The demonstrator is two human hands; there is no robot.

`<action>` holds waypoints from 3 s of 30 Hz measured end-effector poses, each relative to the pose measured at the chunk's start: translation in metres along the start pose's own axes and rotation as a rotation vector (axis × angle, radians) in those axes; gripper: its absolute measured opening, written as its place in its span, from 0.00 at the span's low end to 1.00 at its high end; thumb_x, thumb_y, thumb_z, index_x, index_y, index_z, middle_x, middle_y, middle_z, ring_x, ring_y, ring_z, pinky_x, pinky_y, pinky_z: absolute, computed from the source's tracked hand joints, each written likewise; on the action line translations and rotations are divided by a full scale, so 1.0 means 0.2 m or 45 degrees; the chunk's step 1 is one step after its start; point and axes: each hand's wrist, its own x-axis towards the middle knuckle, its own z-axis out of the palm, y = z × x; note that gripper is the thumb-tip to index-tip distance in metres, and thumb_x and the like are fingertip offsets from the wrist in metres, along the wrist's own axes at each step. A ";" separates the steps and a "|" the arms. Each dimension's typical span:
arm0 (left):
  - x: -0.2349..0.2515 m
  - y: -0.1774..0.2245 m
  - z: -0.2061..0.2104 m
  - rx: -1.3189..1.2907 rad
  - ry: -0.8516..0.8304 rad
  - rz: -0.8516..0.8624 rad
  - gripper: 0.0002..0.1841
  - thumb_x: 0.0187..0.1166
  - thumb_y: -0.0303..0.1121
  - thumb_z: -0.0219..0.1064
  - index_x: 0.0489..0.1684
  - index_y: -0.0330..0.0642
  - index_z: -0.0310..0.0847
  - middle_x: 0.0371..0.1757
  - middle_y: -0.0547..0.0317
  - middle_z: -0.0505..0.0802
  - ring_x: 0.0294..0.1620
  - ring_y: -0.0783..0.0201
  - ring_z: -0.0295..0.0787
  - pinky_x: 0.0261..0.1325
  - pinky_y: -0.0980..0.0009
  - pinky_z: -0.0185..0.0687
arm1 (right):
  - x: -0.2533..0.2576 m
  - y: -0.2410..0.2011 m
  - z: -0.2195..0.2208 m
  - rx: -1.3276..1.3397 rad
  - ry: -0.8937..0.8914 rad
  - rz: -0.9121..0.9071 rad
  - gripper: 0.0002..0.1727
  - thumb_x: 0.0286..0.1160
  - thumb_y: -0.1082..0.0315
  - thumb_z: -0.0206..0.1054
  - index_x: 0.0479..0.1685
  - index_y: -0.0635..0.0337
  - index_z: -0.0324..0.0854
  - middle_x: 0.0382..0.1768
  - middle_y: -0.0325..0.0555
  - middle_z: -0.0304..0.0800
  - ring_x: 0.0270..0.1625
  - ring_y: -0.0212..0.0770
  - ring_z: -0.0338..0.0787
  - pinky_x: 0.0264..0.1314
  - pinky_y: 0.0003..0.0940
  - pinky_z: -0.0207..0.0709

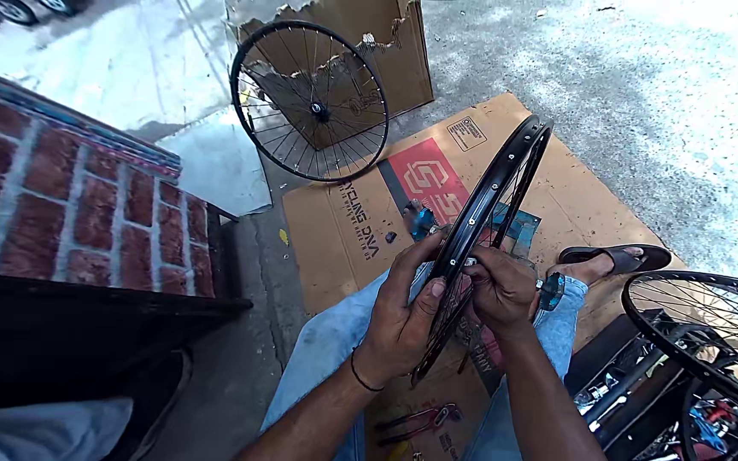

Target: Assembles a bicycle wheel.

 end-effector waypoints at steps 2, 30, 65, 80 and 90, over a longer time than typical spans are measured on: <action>0.01 0.01 0.00 0.001 -0.011 -0.007 0.26 0.92 0.39 0.52 0.86 0.37 0.64 0.81 0.52 0.79 0.82 0.56 0.74 0.83 0.58 0.73 | 0.03 0.00 -0.04 -0.024 -0.075 -0.024 0.17 0.88 0.61 0.63 0.49 0.67 0.88 0.40 0.46 0.94 0.43 0.30 0.93 0.50 0.25 0.88; -0.03 0.07 0.02 0.193 0.268 -0.111 0.14 0.81 0.38 0.70 0.59 0.42 0.88 0.48 0.66 0.88 0.47 0.71 0.84 0.52 0.74 0.82 | 0.04 -0.05 0.08 0.882 -0.149 0.531 0.14 0.88 0.77 0.52 0.56 0.69 0.84 0.52 0.42 0.93 0.55 0.26 0.90 0.62 0.27 0.85; -0.02 0.01 0.03 0.074 0.322 -0.085 0.14 0.79 0.41 0.73 0.55 0.44 0.89 0.55 0.64 0.90 0.56 0.65 0.88 0.62 0.68 0.87 | -0.04 -0.14 0.12 0.399 0.125 0.370 0.13 0.61 0.76 0.71 0.43 0.61 0.75 0.49 0.51 0.91 0.54 0.39 0.93 0.52 0.34 0.90; 0.02 0.00 0.02 -0.172 0.153 -0.080 0.43 0.82 0.39 0.69 0.93 0.42 0.42 0.77 0.57 0.83 0.77 0.56 0.81 0.77 0.59 0.81 | -0.02 -0.14 0.13 0.577 0.272 0.608 0.34 0.47 0.85 0.79 0.61 0.58 0.75 0.39 0.46 0.96 0.38 0.35 0.95 0.43 0.30 0.91; -0.01 0.04 0.05 0.003 0.353 -0.103 0.36 0.72 0.36 0.79 0.80 0.38 0.68 0.55 0.64 0.95 0.61 0.64 0.92 0.69 0.64 0.87 | 0.03 -0.15 -0.01 0.505 -0.156 0.529 0.18 0.65 0.70 0.72 0.55 0.67 0.82 0.45 0.45 0.91 0.46 0.31 0.90 0.50 0.29 0.87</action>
